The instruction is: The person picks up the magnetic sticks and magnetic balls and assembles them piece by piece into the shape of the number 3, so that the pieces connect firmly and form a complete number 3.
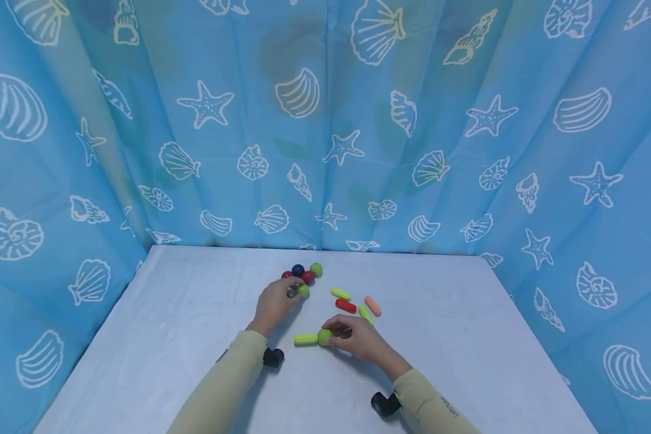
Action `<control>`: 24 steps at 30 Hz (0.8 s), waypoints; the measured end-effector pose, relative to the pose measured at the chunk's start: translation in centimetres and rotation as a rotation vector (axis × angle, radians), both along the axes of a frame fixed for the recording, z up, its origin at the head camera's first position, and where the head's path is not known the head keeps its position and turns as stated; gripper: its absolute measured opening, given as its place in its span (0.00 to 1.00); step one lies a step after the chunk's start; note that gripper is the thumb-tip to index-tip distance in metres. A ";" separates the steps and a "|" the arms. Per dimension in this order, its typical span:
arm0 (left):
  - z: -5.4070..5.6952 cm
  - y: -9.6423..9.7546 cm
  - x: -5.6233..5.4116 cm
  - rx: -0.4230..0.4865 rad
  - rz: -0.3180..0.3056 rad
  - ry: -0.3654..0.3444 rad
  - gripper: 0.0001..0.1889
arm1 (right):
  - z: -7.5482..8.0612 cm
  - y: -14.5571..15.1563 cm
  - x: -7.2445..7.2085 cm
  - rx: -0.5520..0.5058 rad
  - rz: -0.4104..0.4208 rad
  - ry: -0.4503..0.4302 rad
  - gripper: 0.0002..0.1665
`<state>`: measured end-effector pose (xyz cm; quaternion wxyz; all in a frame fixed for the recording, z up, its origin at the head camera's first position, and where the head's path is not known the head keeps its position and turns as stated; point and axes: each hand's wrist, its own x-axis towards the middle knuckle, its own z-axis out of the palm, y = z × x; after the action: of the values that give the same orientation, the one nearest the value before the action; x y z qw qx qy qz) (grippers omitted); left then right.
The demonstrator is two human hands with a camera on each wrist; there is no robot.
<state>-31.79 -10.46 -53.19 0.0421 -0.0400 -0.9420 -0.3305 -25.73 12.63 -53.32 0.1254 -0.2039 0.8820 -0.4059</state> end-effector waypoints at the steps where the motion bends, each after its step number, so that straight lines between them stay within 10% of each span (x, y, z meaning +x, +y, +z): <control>1: 0.0 -0.1 0.1 0.002 -0.002 0.002 0.18 | 0.0 0.0 0.0 0.000 -0.002 -0.001 0.16; 24: -0.2 -2.6 2.7 0.034 -0.058 0.010 0.16 | -0.2 0.0 0.0 -0.014 -0.009 0.020 0.16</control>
<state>-29.13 -13.05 -53.43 0.0381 -0.0682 -0.9345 -0.3473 -25.75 12.63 -53.56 0.1134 -0.2050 0.8812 -0.4106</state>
